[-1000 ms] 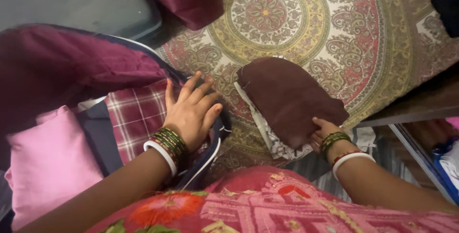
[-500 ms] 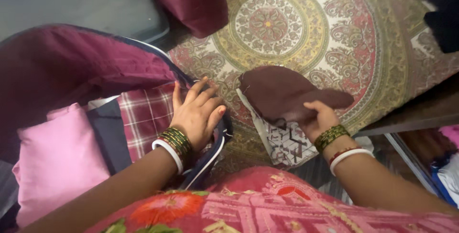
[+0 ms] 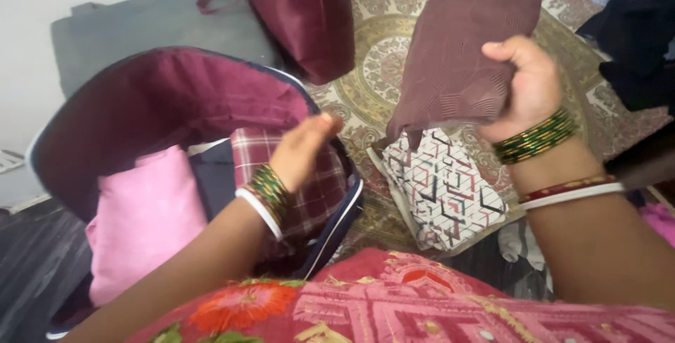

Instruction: The person packs various folded clothes into a blue bag, placing a pink top, plaid shirt, and several patterned and solid fabrics inside, then retrieves a dark garment from a wooden wardrobe.

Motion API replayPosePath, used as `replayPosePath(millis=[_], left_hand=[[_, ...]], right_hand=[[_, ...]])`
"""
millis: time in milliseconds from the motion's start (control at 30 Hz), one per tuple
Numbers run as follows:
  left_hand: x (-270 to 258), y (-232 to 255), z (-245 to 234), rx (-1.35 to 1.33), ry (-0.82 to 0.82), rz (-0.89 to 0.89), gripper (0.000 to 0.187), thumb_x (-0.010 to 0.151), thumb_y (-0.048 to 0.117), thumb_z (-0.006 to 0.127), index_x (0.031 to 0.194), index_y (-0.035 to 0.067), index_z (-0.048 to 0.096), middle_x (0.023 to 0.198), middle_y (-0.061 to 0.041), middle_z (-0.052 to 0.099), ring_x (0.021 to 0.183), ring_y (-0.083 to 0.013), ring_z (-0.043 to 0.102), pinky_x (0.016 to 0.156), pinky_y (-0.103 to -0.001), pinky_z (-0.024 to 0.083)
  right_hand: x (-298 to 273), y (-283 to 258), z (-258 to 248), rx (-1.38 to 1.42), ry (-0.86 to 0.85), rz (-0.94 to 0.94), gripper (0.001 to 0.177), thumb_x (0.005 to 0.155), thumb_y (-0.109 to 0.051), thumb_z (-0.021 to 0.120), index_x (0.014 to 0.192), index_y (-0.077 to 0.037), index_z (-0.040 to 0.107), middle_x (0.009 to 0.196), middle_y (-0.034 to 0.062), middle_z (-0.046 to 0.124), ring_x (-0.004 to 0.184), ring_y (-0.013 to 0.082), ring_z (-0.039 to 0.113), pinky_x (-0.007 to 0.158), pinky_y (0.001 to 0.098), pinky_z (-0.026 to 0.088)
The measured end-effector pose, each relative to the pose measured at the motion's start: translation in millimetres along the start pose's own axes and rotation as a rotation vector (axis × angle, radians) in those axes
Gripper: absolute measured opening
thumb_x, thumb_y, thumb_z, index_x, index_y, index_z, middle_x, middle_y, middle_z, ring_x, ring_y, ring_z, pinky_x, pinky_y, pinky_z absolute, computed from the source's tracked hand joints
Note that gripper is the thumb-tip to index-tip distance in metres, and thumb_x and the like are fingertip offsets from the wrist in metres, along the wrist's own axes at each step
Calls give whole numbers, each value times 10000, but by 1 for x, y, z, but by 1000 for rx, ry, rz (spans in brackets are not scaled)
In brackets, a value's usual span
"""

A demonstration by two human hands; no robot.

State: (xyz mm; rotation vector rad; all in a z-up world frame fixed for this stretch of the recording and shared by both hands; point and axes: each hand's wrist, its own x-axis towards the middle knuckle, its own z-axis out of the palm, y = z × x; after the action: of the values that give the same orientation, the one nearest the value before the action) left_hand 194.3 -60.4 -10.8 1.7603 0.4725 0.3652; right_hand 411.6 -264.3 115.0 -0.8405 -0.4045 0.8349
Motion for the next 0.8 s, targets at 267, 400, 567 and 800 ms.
replayPosePath(millis=[267, 400, 567, 800], left_hand=[[-56, 74, -78, -752, 16, -148, 961, 855, 773, 343, 1575, 138, 321, 1591, -148, 448, 1436, -349, 444, 1142, -575, 345], [-87, 81, -83, -935, -8, -251, 1013, 820, 826, 316, 1588, 169, 245, 1586, -170, 424, 1420, -391, 456, 1121, -645, 312], [-121, 51, -96, -1290, -122, -114, 1043, 844, 828, 401, 1507, 26, 460, 1478, -172, 588, 1315, -343, 592, 1071, -510, 484], [-136, 1, -149, -1374, -11, 109, 622, 1063, 532, 477, 1465, 60, 517, 1406, -144, 606, 1231, -291, 599, 1052, -434, 515]], right_hand=[[-22, -10, 93, -45, -262, 70, 410, 907, -48, 575, 1291, 96, 598, 1151, 212, 711, 965, 304, 743, 881, 442, 604], [-32, 20, 140, -170, -257, 127, 319, 933, -88, 623, 1213, 64, 644, 1111, 182, 719, 950, 280, 728, 919, 429, 608], [-46, 87, 200, -226, -330, 385, 307, 872, -88, 647, 1119, 94, 666, 990, 186, 738, 826, 279, 727, 829, 398, 592], [-47, 155, 247, 51, -624, 707, 388, 900, -109, 619, 1217, 113, 630, 1091, 199, 731, 951, 282, 721, 911, 409, 585]])
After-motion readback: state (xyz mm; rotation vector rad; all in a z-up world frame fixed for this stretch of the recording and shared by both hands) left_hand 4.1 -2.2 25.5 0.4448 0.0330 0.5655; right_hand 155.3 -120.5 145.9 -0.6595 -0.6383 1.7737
